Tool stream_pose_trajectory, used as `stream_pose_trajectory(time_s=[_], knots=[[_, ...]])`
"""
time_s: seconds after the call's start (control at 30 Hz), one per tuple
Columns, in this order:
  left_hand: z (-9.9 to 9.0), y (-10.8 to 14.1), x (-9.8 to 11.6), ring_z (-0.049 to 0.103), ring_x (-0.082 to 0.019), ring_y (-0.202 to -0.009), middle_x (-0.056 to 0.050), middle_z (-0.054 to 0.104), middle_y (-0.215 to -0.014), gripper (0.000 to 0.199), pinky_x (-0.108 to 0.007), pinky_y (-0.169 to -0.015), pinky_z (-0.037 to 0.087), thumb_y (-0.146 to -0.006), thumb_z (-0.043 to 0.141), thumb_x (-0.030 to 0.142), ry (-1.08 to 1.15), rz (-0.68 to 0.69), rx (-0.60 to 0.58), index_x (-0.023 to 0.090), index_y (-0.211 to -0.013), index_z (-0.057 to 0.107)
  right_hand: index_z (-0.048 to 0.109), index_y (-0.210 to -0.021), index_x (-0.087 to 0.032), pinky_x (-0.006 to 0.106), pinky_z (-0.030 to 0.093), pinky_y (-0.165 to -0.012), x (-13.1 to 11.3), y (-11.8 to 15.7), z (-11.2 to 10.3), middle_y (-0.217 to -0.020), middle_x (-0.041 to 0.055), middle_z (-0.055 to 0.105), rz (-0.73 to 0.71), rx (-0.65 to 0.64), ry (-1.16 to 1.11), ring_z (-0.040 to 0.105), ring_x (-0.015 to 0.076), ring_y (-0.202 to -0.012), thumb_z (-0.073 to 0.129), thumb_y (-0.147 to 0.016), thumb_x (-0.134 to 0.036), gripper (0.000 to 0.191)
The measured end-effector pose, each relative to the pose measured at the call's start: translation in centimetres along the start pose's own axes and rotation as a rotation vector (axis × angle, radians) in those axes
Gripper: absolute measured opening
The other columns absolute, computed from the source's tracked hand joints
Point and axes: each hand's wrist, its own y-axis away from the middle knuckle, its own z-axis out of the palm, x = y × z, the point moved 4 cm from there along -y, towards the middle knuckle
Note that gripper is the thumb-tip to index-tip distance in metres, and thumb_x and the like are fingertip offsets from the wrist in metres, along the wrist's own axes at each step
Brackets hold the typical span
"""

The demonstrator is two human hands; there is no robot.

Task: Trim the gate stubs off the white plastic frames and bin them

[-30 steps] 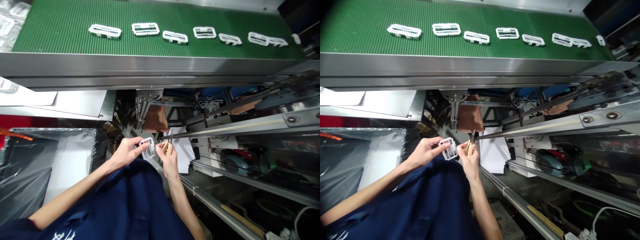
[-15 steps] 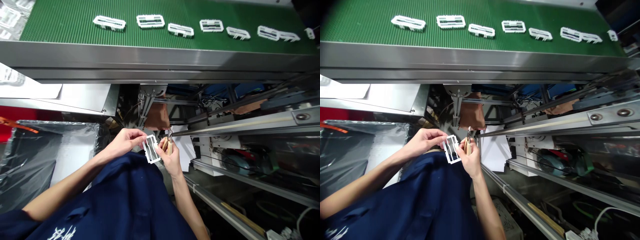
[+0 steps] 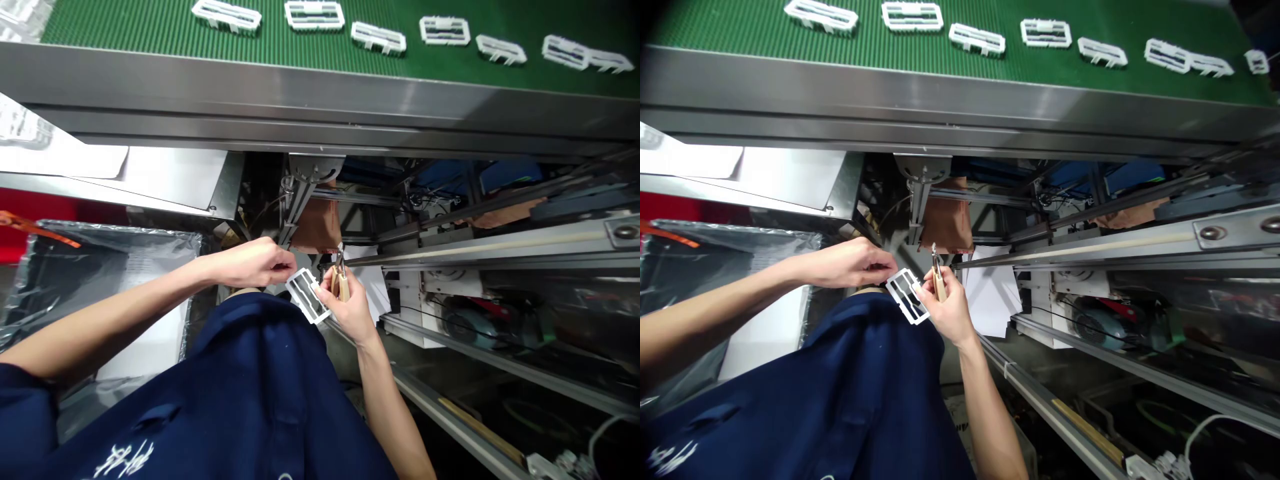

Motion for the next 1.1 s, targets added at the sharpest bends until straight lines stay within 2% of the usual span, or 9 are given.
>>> stream_pose_trajectory(time_s=[0.1,0.2,0.37,0.53,0.73,0.97,1.1], knots=[[0.3,0.1,-0.1,0.047,-0.01,-0.049,0.001,0.058,-0.059,0.014,-0.019,-0.049,0.032,-0.081,0.049,0.017,0.057,0.004,-0.016,0.015,-0.075,0.062,0.049,-0.086,-0.02,0.021,0.041,-0.057,0.2,0.1,0.0,-0.069,-0.0042,0.049,0.011,-0.015,-0.02,0.046,0.0087,-0.061,0.064,-0.075,-0.022,0.018],[0.5,0.3,-0.7,0.053,-0.012,-0.054,0.0,0.062,-0.064,0.017,-0.018,-0.05,0.037,-0.084,0.048,0.022,0.253,-0.066,-0.033,0.015,-0.079,0.062,0.051,-0.084,-0.02,0.022,0.041,-0.057,0.4,0.2,0.0,-0.069,-0.0037,0.049,0.023,-0.03,-0.056,0.046,0.009,-0.06,0.065,-0.074,-0.023,0.018],[0.8,1.1,-1.7,0.062,-0.017,-0.068,-0.003,0.066,-0.071,0.025,-0.021,-0.062,0.045,-0.085,0.05,0.035,0.458,-0.146,-0.018,0.016,-0.083,0.067,0.053,-0.084,-0.02,0.022,0.041,-0.061,0.6,0.1,-0.1,-0.072,-0.0033,0.051,0.019,-0.038,-0.102,0.047,0.0093,-0.063,0.067,-0.073,-0.025,0.019],[1.1,1.9,-1.0,0.063,-0.021,-0.074,-0.006,0.068,-0.077,0.021,-0.026,-0.068,0.047,-0.081,0.056,0.034,0.636,-0.138,-0.04,0.017,-0.084,0.068,0.054,-0.083,-0.02,0.024,0.041,-0.064,0.9,-0.2,0.2,-0.074,-0.0028,0.051,0.007,-0.086,-0.131,0.048,0.0102,-0.065,0.066,-0.074,-0.025,0.016],[1.0,2.3,0.2,0.062,-0.019,-0.07,-0.004,0.067,-0.072,0.018,-0.025,-0.066,0.046,-0.082,0.055,0.03,0.561,-0.124,-0.035,0.017,-0.082,0.068,0.054,-0.085,-0.021,0.025,0.042,-0.069,1.1,-0.4,0.7,-0.078,-0.0016,0.054,-0.043,-0.05,-0.028,0.05,0.0118,-0.069,0.063,-0.076,-0.027,0.014],[0.7,2.6,0.7,0.058,-0.014,-0.057,-0.001,0.066,-0.067,0.017,-0.02,-0.053,0.04,-0.083,0.053,0.025,0.363,-0.062,0.012,0.018,-0.081,0.067,0.055,-0.086,-0.021,0.025,0.042,-0.07,1.0,-0.4,0.8,-0.08,-0.001,0.055,-0.097,-0.031,0.059,0.051,0.0123,-0.072,0.06,-0.078,-0.024,0.009],[0.7,2.5,0.8,0.06,-0.015,-0.059,-0.002,0.066,-0.067,0.016,-0.02,-0.052,0.04,-0.084,0.053,0.024,0.343,-0.043,0.016,0.018,-0.081,0.068,0.055,-0.087,-0.021,0.025,0.042,-0.07,0.9,-0.4,0.8,-0.081,-0.0009,0.054,-0.12,-0.037,0.105,0.051,0.0121,-0.072,0.059,-0.08,-0.022,0.008]])
